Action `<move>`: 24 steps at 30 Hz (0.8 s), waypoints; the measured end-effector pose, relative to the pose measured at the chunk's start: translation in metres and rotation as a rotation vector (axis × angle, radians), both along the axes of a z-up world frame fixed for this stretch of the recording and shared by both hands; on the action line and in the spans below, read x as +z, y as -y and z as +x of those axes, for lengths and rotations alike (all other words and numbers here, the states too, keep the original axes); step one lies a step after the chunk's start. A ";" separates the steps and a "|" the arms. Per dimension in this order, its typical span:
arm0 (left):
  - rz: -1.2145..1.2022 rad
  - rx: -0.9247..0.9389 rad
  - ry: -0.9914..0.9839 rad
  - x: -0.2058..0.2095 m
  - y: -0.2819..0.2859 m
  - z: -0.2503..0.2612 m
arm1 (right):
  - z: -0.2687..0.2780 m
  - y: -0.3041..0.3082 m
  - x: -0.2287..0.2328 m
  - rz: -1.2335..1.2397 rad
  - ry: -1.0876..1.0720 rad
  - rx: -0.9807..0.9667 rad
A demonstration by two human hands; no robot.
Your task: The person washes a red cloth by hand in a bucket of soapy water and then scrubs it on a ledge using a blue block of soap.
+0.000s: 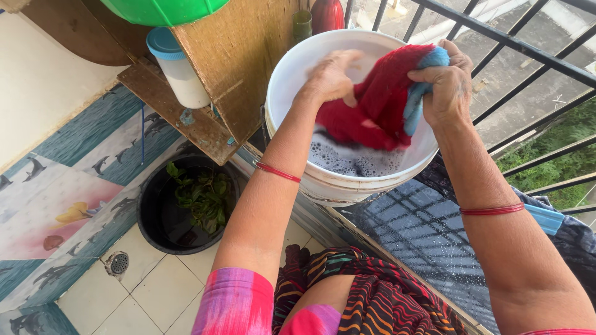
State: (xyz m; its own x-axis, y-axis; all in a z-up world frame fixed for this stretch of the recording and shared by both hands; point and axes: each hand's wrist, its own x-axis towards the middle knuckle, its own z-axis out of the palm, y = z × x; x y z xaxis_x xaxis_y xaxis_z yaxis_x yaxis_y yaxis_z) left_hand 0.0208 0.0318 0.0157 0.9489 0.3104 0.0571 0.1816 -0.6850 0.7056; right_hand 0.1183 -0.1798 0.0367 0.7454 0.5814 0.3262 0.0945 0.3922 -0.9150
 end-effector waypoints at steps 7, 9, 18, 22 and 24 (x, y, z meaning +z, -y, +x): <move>-0.446 -0.439 0.128 0.009 0.019 -0.014 | -0.023 -0.002 0.022 0.132 -0.141 0.131; -0.494 -0.487 0.059 0.007 0.022 -0.011 | -0.028 -0.012 0.028 0.234 -0.262 0.081; -0.771 -0.464 0.042 0.008 0.016 -0.013 | 0.009 -0.051 0.035 0.458 -0.334 0.275; -0.776 -0.229 0.079 -0.003 0.022 0.000 | 0.025 -0.044 0.029 0.492 -0.361 0.296; -0.607 -0.020 0.079 -0.006 0.022 0.007 | 0.019 -0.041 0.036 0.380 -0.250 0.218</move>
State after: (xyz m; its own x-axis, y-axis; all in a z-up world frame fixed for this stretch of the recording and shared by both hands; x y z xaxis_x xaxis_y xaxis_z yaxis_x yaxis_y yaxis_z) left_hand 0.0279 0.0093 0.0098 0.9550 0.2917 -0.0537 0.1038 -0.1592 0.9818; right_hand 0.1370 -0.1388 0.0731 0.7022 0.6070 0.3722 -0.2303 0.6882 -0.6880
